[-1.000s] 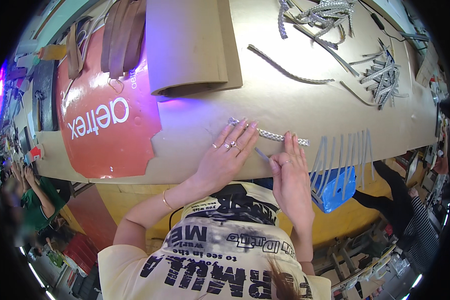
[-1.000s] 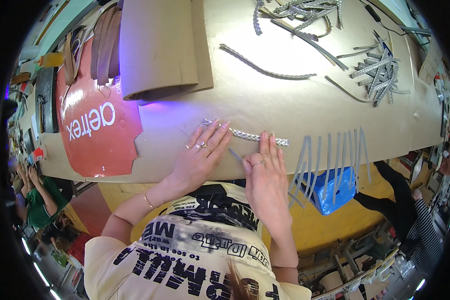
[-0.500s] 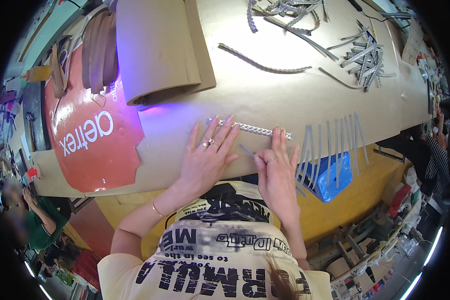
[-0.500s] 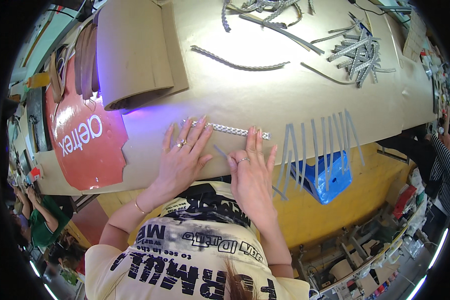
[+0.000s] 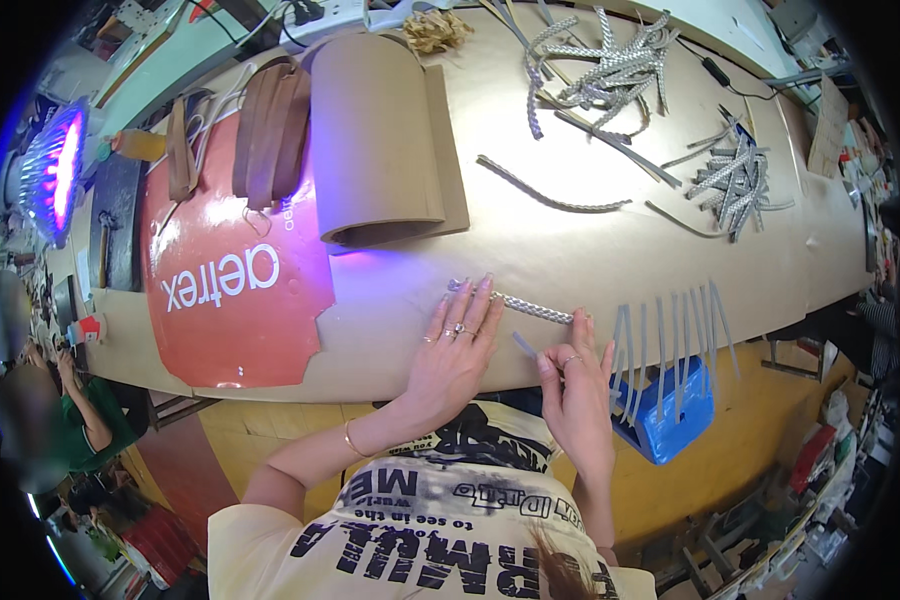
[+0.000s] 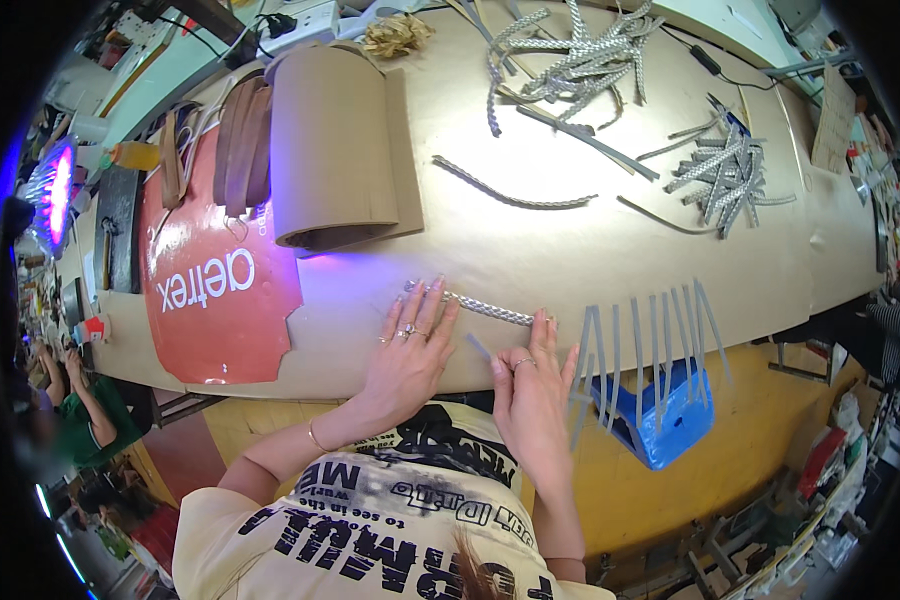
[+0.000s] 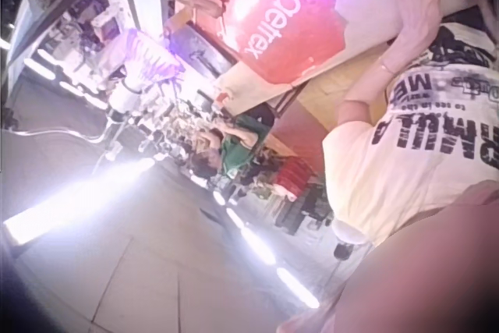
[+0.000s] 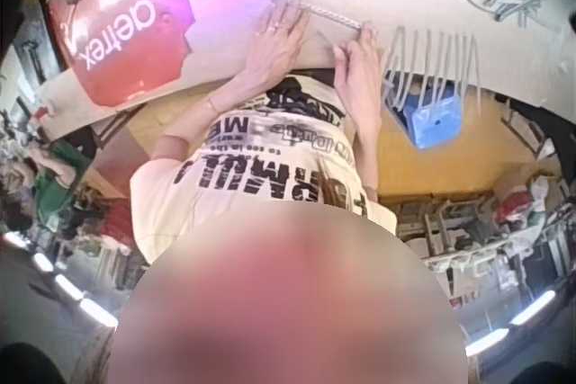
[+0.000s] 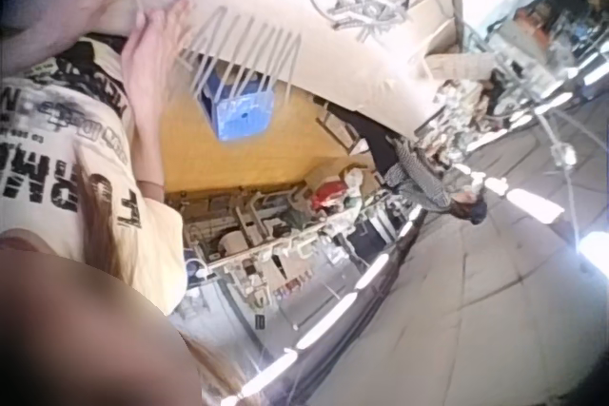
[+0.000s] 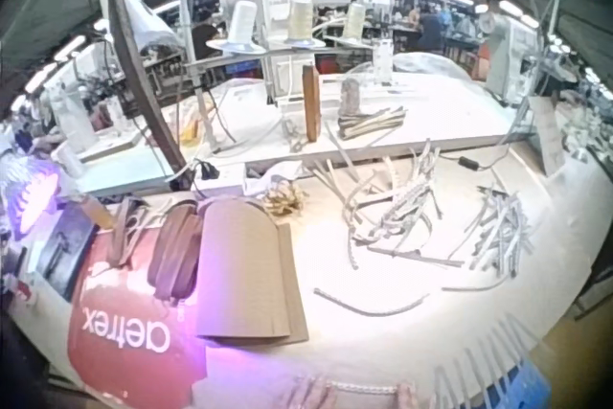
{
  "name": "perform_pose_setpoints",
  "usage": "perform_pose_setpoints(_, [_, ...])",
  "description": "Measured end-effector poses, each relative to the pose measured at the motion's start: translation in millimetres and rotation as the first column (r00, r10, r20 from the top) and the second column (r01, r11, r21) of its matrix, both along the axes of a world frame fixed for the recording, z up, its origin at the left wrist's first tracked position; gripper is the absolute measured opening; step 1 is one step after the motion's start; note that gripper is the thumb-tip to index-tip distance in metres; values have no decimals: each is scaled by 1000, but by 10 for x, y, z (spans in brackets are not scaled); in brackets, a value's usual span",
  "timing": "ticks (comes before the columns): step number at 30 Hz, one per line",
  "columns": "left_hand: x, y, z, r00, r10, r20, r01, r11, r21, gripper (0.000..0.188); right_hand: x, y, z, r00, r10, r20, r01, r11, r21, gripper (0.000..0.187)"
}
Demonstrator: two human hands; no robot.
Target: The person repeatedly picks up silver braided cords and flat strips, aligns them on the table, and folds the strips over the cords. The person handles multiple items one at a time, placing finished units aside on the table.
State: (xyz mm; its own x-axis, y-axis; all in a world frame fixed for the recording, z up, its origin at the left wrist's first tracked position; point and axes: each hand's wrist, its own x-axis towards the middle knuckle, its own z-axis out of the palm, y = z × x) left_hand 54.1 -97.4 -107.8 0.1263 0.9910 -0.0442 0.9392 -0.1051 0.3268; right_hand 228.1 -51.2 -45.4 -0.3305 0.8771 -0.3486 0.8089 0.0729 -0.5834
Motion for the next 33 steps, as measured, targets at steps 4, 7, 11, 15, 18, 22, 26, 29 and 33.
perform_pose_setpoints(4, [-6,-7,-19,992,36,119,-35,999,-10,58,-114,42,182,1000,3,12,-8,928,373,19])
perform_pose_setpoints(7, [-11,-35,-46,986,62,152,-71,996,51,54,-212,193,270,961,-2,-276,12,999,35,19])
perform_pose_setpoints(11, [-8,-85,-83,994,89,71,-96,990,106,50,-488,566,-18,913,67,-403,-135,981,-143,17])
perform_pose_setpoints(15, [-17,-118,-90,984,154,84,-164,978,131,51,-597,660,-302,936,73,-344,-154,965,-214,18])
perform_pose_setpoints(18, [-44,-147,-59,977,191,95,-201,974,101,48,-606,642,-380,956,68,-287,-131,969,-210,19])
perform_pose_setpoints(22, [-145,-213,10,960,266,92,-276,953,128,54,-641,640,-355,975,77,-207,-113,979,-172,19])
perform_pose_setpoints(26, [-252,-219,30,950,297,99,-307,945,109,54,-707,659,-306,987,94,-131,-115,980,-165,19])
perform_pose_setpoints(29, [-276,-206,27,948,300,102,-311,944,108,54,-744,646,-276,993,102,-61,-111,982,-156,20])
perform_pose_setpoints(33, [-269,-207,9,944,306,121,-320,940,118,53,-788,627,-251,993,94,-70,-102,987,-122,19])
